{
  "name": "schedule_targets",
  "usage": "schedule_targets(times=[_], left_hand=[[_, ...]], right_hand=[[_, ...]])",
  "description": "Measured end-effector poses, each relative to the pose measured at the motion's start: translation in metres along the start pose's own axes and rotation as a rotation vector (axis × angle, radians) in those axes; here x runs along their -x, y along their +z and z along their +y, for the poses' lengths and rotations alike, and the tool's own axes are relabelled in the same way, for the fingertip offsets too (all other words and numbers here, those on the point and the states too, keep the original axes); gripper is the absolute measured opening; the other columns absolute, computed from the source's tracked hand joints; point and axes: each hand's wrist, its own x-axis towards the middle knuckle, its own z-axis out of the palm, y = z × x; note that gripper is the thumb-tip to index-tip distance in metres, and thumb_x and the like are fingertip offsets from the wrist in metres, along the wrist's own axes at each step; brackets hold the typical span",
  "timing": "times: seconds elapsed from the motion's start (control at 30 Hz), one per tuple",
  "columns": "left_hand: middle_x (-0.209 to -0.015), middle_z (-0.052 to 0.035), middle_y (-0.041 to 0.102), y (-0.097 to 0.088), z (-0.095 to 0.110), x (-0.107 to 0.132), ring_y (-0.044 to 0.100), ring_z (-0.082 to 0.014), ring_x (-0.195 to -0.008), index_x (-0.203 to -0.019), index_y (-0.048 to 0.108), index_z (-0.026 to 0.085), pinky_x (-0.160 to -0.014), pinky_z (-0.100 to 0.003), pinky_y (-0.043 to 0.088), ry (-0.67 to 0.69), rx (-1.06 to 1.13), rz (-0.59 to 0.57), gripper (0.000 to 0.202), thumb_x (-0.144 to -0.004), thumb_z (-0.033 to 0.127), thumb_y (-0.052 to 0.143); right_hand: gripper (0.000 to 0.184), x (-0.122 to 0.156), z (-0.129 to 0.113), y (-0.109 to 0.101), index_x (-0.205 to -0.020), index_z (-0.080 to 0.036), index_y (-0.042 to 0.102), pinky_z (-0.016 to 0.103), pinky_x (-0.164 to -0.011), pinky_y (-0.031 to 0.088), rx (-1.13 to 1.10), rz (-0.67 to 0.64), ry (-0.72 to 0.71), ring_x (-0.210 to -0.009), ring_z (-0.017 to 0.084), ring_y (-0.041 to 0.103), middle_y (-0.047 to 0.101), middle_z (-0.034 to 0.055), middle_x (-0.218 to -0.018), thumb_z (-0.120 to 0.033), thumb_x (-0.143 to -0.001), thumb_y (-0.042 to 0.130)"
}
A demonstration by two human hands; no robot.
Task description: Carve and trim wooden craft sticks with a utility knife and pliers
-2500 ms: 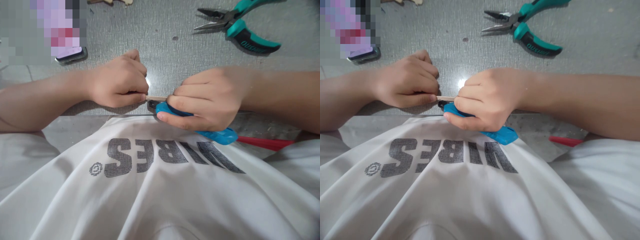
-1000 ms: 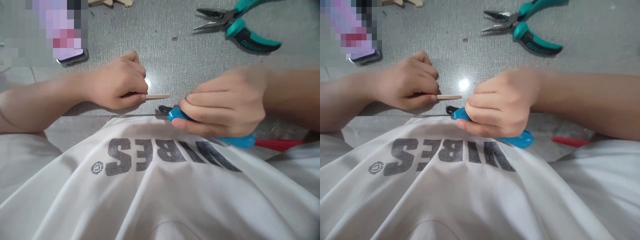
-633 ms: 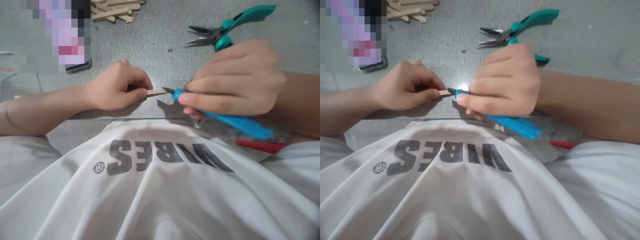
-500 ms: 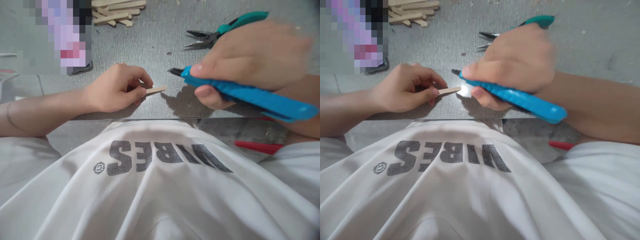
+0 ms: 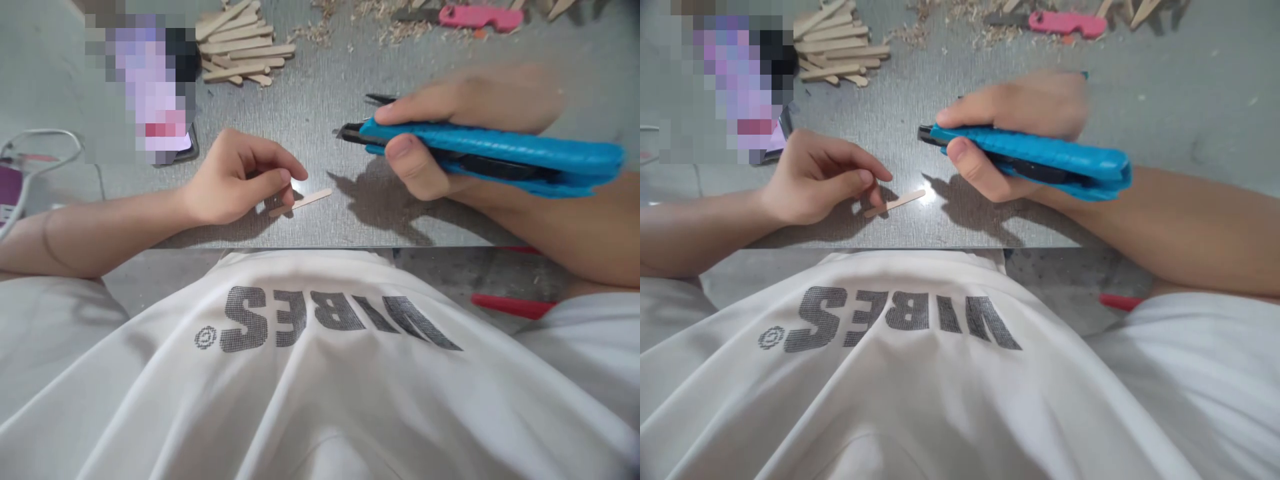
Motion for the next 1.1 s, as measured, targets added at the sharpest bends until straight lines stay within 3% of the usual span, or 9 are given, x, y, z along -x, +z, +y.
schedule_targets(times=[0.1,0.33,0.4,0.47,0.57,0.67,0.87,1.0,1.1], left_hand=[[-0.085,-0.0075,0.090,0.002,0.000,0.002,0.086,-0.0221,-0.072,-0.107,0.091,0.021,-0.064,-0.032,0.068,0.025,-0.015,-0.012,0.024,-0.107,0.045,0.089],[-0.085,-0.0062,0.089,-0.010,-0.013,-0.004,0.082,-0.0208,-0.076,-0.105,0.089,0.023,-0.070,-0.038,0.068,0.177,-0.233,0.015,0.039,-0.117,0.057,0.074],[-0.101,-0.0059,0.093,-0.019,-0.021,-0.013,0.083,-0.0221,-0.089,-0.117,0.090,0.024,-0.082,-0.042,0.068,0.303,-0.330,-0.057,0.034,-0.117,0.052,0.071],[-0.130,-0.0082,0.093,-0.028,-0.028,-0.022,0.082,-0.0279,-0.111,-0.139,0.088,0.030,-0.100,-0.050,0.065,0.485,-0.508,-0.271,0.043,-0.111,0.061,0.076],[-0.167,-0.0125,0.078,-0.033,-0.033,-0.027,0.071,-0.0423,-0.139,-0.160,0.082,0.038,-0.120,-0.065,0.049,0.544,-0.765,-0.355,0.072,-0.106,0.085,0.072],[-0.176,-0.0132,0.072,-0.029,-0.032,-0.023,0.062,-0.0510,-0.154,-0.160,0.082,0.041,-0.127,-0.070,0.039,0.513,-0.853,-0.372,0.078,-0.108,0.095,0.058],[-0.176,-0.0143,0.074,-0.029,-0.028,-0.027,0.062,-0.0504,-0.163,-0.176,0.066,0.043,-0.132,-0.068,0.038,0.484,-0.718,-0.387,0.087,-0.109,0.096,0.050],[-0.191,-0.0151,0.060,-0.029,-0.031,-0.039,0.052,-0.0567,-0.173,-0.178,0.064,0.043,-0.132,-0.077,0.031,0.535,-0.819,-0.487,0.083,-0.113,0.091,0.045],[-0.194,-0.0149,0.055,-0.022,-0.033,-0.044,0.050,-0.0573,-0.173,-0.177,0.064,0.043,-0.131,-0.081,0.028,0.528,-0.880,-0.494,0.087,-0.110,0.096,0.043]], right_hand=[[0.032,0.001,0.007,0.005,-0.128,-0.019,0.091,0.021,-0.084,0.066,0.038,0.062,-0.283,-0.086,0.013,0.089,0.092,-0.0003,-0.101,-0.040,-0.118,0.069],[0.026,-0.001,0.012,0.010,-0.131,-0.028,0.090,0.025,-0.074,0.068,0.027,0.094,-0.328,-0.076,0.014,0.087,0.092,-0.0020,-0.099,-0.039,-0.114,0.072],[0.027,0.000,0.014,0.012,-0.123,-0.026,0.091,0.026,-0.068,0.066,0.013,0.172,-0.310,-0.070,0.014,0.083,0.089,-0.0002,-0.089,-0.043,-0.116,0.071],[0.038,0.000,0.016,0.013,-0.117,-0.027,0.091,0.029,-0.062,0.064,0.040,0.216,-0.289,-0.065,0.015,0.079,0.084,0.0004,-0.080,-0.053,-0.119,0.065],[0.063,0.003,0.007,0.011,-0.121,-0.028,0.090,0.035,-0.074,0.070,0.083,0.004,-0.071,-0.076,0.019,0.082,0.084,0.0038,-0.085,-0.077,-0.123,0.051],[0.063,0.010,-0.019,0.009,-0.129,-0.029,0.088,0.039,-0.085,0.074,0.036,-0.201,0.031,-0.099,0.023,0.087,0.088,0.0060,-0.106,-0.085,-0.119,0.059],[0.055,0.027,-0.063,0.000,-0.139,-0.031,0.085,0.039,-0.090,0.076,-0.037,-0.313,-0.099,-0.113,0.024,0.087,0.087,0.0062,-0.125,-0.080,-0.118,0.069],[0.042,0.023,-0.049,-0.016,-0.138,-0.032,0.081,0.037,-0.085,0.075,-0.093,-0.330,-0.222,-0.100,0.019,0.087,0.086,0.0033,-0.118,-0.069,-0.120,0.073],[0.020,0.011,-0.033,-0.023,-0.137,-0.032,0.075,0.034,-0.078,0.070,-0.188,-0.349,-0.468,-0.083,0.014,0.082,0.085,-0.0017,-0.105,-0.046,-0.123,0.072]])
